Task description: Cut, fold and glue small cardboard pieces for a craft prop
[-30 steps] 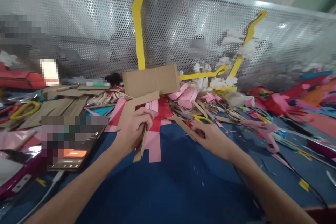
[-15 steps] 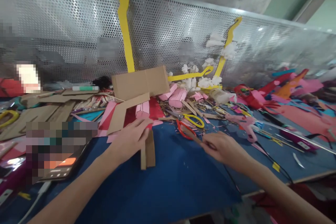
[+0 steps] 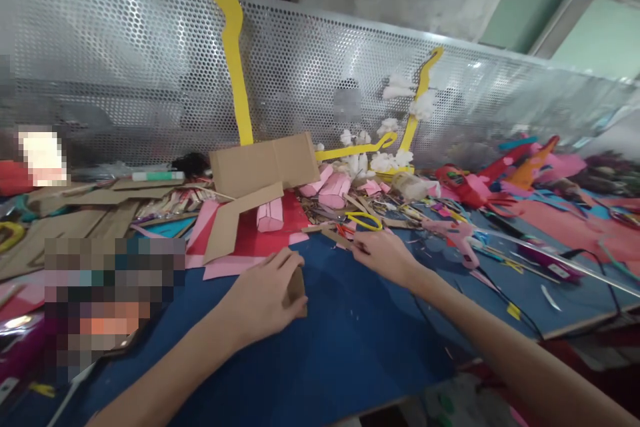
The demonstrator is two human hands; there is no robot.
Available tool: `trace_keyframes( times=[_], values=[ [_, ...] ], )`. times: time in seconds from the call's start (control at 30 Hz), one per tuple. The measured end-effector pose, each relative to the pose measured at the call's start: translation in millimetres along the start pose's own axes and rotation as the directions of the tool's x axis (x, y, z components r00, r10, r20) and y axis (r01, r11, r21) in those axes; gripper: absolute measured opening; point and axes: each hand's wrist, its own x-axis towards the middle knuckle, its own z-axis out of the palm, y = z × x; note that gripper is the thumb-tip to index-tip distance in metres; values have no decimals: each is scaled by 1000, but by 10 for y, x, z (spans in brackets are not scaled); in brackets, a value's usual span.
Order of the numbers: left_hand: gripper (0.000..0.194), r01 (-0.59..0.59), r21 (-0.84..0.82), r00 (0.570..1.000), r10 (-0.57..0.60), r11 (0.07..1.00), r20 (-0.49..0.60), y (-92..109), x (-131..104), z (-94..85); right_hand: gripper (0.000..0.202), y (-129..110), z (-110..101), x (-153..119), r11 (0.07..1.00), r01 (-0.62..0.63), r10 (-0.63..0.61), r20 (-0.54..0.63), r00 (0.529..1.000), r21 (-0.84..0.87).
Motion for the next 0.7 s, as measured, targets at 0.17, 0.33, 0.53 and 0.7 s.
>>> trace_keyframes(
  times=[0.17, 0.33, 0.53, 0.7],
  values=[
    [50, 3, -263, 1000, -8, 965, -21, -53, 34, 15, 25, -45, -61, 118, 986, 53, -47, -38, 998, 160],
    [41, 185, -387, 982, -182, 903, 44, -111, 51, 11, 18, -80, -42, 241, 879, 147, -66, -190, 979, 453],
    [15, 170, -167, 984, -160, 971, 71, -194, 49, -116, 20, -119, 130, 206, 721, 139, 0, -201, 980, 678],
    [13, 86, -289, 996, -84, 953, 18, -249, 237, -43, 17, -234, 57, 52, 728, 208, -118, -179, 977, 653]
  ],
)
